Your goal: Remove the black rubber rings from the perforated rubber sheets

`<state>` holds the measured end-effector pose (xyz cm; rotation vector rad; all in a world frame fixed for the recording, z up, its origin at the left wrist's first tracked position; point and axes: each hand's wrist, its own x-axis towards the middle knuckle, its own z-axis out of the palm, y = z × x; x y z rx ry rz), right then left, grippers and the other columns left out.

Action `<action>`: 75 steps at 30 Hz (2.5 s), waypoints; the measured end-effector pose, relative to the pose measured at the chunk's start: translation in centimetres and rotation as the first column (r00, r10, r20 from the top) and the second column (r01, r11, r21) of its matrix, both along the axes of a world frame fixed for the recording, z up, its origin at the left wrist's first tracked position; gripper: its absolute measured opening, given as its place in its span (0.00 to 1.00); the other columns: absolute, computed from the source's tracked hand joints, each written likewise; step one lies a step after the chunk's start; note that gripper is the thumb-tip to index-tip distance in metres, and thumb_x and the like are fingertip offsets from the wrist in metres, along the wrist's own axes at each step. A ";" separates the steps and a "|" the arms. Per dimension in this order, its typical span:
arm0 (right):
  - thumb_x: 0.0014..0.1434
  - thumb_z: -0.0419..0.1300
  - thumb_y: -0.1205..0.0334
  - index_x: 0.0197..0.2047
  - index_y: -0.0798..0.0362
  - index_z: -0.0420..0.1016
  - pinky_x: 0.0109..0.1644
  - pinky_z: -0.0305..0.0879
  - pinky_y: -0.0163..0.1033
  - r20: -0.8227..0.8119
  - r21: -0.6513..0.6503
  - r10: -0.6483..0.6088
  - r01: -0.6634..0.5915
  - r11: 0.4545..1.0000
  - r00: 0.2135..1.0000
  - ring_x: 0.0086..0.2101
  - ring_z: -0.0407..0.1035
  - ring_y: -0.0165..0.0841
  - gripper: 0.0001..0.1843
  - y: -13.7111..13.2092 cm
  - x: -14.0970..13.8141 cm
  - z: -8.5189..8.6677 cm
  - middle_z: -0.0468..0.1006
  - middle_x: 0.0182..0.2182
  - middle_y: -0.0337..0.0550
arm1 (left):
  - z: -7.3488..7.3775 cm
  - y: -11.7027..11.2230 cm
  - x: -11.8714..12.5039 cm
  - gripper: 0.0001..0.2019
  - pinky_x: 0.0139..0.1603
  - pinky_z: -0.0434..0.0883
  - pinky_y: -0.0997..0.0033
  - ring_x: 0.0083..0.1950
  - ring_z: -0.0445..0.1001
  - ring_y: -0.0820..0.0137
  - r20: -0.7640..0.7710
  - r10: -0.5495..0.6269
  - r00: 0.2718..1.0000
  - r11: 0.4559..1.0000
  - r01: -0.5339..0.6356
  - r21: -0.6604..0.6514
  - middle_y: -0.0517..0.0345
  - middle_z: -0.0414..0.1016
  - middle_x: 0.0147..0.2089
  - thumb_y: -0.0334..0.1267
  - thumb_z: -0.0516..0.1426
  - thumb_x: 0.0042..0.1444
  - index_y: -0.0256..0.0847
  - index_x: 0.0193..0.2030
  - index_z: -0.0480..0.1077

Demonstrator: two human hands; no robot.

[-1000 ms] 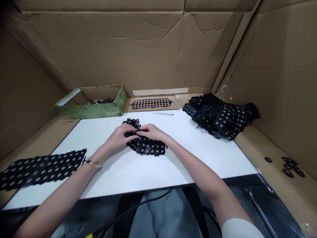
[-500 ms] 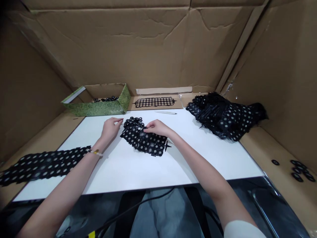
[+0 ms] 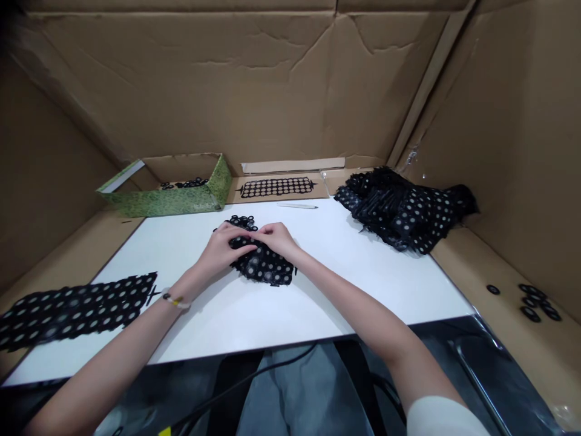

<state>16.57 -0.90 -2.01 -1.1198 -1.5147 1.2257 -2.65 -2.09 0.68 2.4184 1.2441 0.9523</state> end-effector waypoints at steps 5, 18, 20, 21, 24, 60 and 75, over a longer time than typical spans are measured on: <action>0.50 0.66 0.53 0.34 0.52 0.83 0.48 0.62 0.38 -0.065 -0.019 0.209 -0.210 0.977 0.976 0.40 0.72 0.34 0.12 0.2 1.2 0.5 0.83 0.36 0.41 | -0.1 -0.3 -0.1 0.13 0.50 0.68 0.56 0.46 0.71 0.58 0.019 0.008 1.000 1.000 -0.008 0.025 0.51 0.82 0.41 0.46 0.57 0.60 0.42 0.41 0.80; 0.43 0.70 0.50 0.29 0.56 0.82 0.37 0.58 0.37 0.013 -0.138 0.106 -0.103 0.985 0.994 0.29 0.67 0.30 0.17 0.4 2.3 1.2 0.79 0.26 0.41 | -2.6 5.4 -6.0 0.17 0.55 0.64 0.52 0.50 0.71 0.53 0.096 0.539 0.837 0.842 -0.536 -0.058 0.46 0.79 0.43 0.41 0.52 0.59 0.39 0.47 0.80; 0.42 0.70 0.49 0.29 0.56 0.81 0.36 0.57 0.37 0.011 -0.169 0.094 -0.091 0.981 0.995 0.28 0.66 0.30 0.18 0.3 2.3 1.3 0.79 0.25 0.41 | -3.2 5.8 -6.7 0.17 0.57 0.62 0.46 0.53 0.66 0.48 -0.052 0.552 0.832 0.829 -0.555 -0.072 0.42 0.77 0.44 0.39 0.54 0.57 0.40 0.47 0.81; 0.42 0.71 0.49 0.28 0.56 0.81 0.36 0.57 0.36 0.015 -0.175 0.091 -0.087 0.981 0.996 0.28 0.65 0.29 0.18 0.3 2.2 1.3 0.78 0.25 0.40 | -3.4 5.8 -6.7 0.17 0.56 0.62 0.45 0.54 0.65 0.46 -0.091 0.555 0.827 0.822 -0.562 -0.092 0.41 0.77 0.46 0.39 0.55 0.57 0.41 0.49 0.80; 0.40 0.72 0.48 0.25 0.56 0.78 0.35 0.56 0.36 0.030 -0.168 0.083 -0.077 0.983 0.996 0.26 0.64 0.28 0.18 0.1 1.9 1.4 0.76 0.23 0.39 | -2.7 4.9 -5.5 0.19 0.57 0.62 0.45 0.55 0.63 0.47 -0.056 0.533 0.844 0.840 -0.536 -0.086 0.42 0.75 0.50 0.40 0.56 0.58 0.42 0.55 0.77; 0.50 0.66 0.51 0.35 0.54 0.76 0.40 0.60 0.36 -0.090 0.050 0.322 -0.319 0.946 0.942 0.33 0.67 0.31 0.15 -0.4 0.7 1.0 0.76 0.31 0.38 | -0.3 1.3 -0.5 0.15 0.46 0.71 0.62 0.41 0.77 0.60 0.315 0.135 0.940 0.932 -0.013 -0.362 0.51 0.83 0.39 0.49 0.61 0.50 0.41 0.38 0.81; 0.46 0.69 0.50 0.31 0.55 0.76 0.34 0.56 0.35 -0.094 -0.097 0.199 -0.208 0.973 0.976 0.27 0.65 0.29 0.17 -0.2 1.0 0.5 0.75 0.26 0.38 | -2.7 4.9 -5.7 0.11 0.54 0.64 0.52 0.52 0.71 0.51 0.014 0.527 0.850 0.850 -0.527 -0.002 0.46 0.82 0.44 0.41 0.57 0.56 0.43 0.39 0.81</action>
